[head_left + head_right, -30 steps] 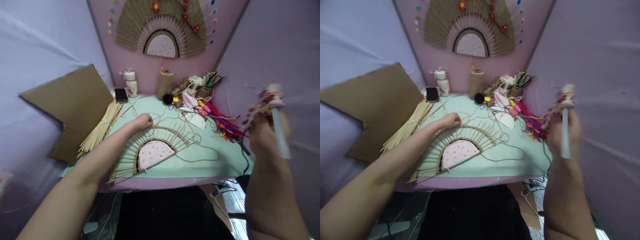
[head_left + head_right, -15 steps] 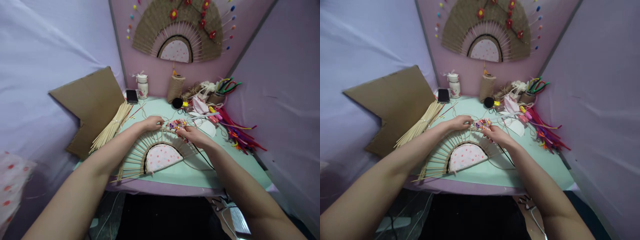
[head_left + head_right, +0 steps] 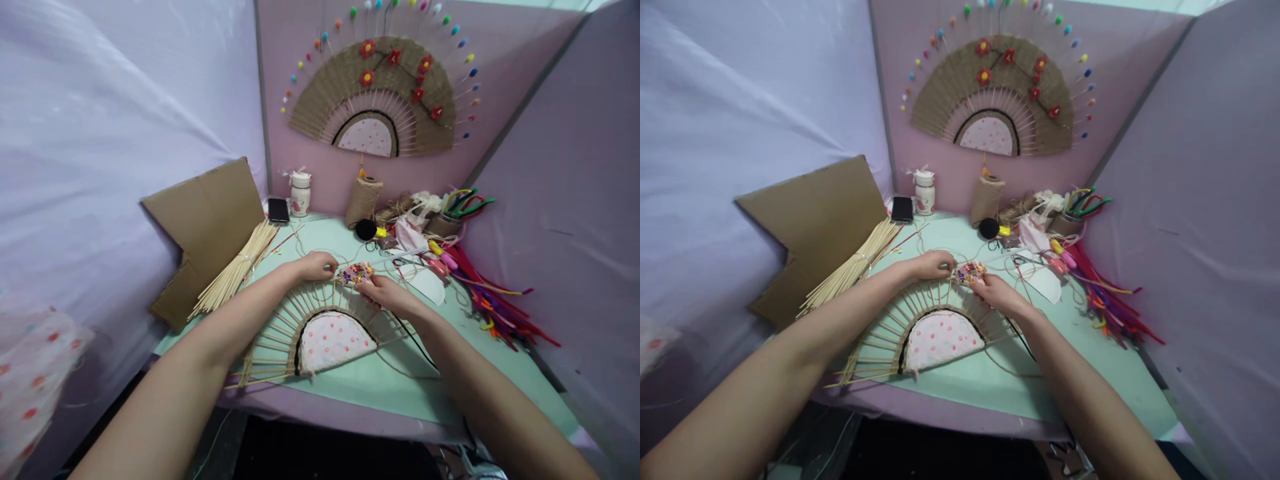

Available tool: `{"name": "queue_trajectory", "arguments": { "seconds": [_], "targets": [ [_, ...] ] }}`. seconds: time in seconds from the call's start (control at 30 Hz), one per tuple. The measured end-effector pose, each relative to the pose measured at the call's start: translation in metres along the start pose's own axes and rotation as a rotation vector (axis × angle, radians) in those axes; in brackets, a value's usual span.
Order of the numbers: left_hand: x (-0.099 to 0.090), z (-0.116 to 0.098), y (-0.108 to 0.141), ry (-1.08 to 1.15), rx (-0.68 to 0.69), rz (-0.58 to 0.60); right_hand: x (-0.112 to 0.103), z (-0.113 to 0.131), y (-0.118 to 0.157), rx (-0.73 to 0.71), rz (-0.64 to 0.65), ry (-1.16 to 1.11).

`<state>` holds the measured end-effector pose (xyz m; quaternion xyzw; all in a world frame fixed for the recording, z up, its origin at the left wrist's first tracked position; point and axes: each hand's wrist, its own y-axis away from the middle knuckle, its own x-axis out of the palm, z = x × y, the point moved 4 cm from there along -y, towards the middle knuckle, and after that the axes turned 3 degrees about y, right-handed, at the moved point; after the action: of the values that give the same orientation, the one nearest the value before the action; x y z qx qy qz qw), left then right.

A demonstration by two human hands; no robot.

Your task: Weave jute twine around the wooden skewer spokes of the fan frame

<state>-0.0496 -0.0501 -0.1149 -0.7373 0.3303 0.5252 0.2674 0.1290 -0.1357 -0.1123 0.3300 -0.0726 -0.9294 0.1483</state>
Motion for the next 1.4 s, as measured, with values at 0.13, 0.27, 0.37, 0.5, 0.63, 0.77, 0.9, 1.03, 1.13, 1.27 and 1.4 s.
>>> {"name": "queue_trajectory", "arguments": {
  "seconds": [0.13,0.27,0.37,0.5,0.63,0.77,0.9,1.03,1.13,1.27,1.4],
  "targets": [
    [0.003,0.002,-0.001,0.0,-0.01,-0.01,0.001,0.005,0.0,0.03,0.013,0.012],
    [0.006,0.003,-0.002,0.006,-0.024,-0.003,0.0,0.01,0.002,0.028,0.007,0.046],
    [0.006,0.003,-0.001,0.01,-0.032,0.004,-0.001,0.011,0.001,0.029,-0.011,0.084],
    [0.005,0.003,0.001,0.02,-0.05,0.006,0.001,0.01,-0.001,0.044,-0.004,0.092],
    [0.006,0.004,0.001,0.03,-0.067,0.009,0.002,0.008,-0.003,0.058,0.008,0.095],
    [0.006,0.003,0.001,0.029,-0.071,0.01,0.003,0.008,-0.003,0.062,0.005,0.112],
    [0.004,0.001,0.002,0.027,-0.069,0.01,0.003,0.006,-0.004,0.064,-0.003,0.123],
    [0.002,-0.002,0.003,0.027,-0.061,0.012,0.002,0.002,-0.006,0.055,0.009,0.142],
    [0.002,-0.002,0.003,0.026,-0.062,0.011,0.002,-0.001,-0.008,0.049,0.02,0.153],
    [0.002,-0.001,0.003,0.02,-0.069,0.019,0.003,-0.001,-0.008,0.05,0.026,0.131],
    [0.002,-0.001,0.003,0.02,-0.077,0.025,0.003,0.0,-0.007,0.071,0.006,0.121]
  ]
}}
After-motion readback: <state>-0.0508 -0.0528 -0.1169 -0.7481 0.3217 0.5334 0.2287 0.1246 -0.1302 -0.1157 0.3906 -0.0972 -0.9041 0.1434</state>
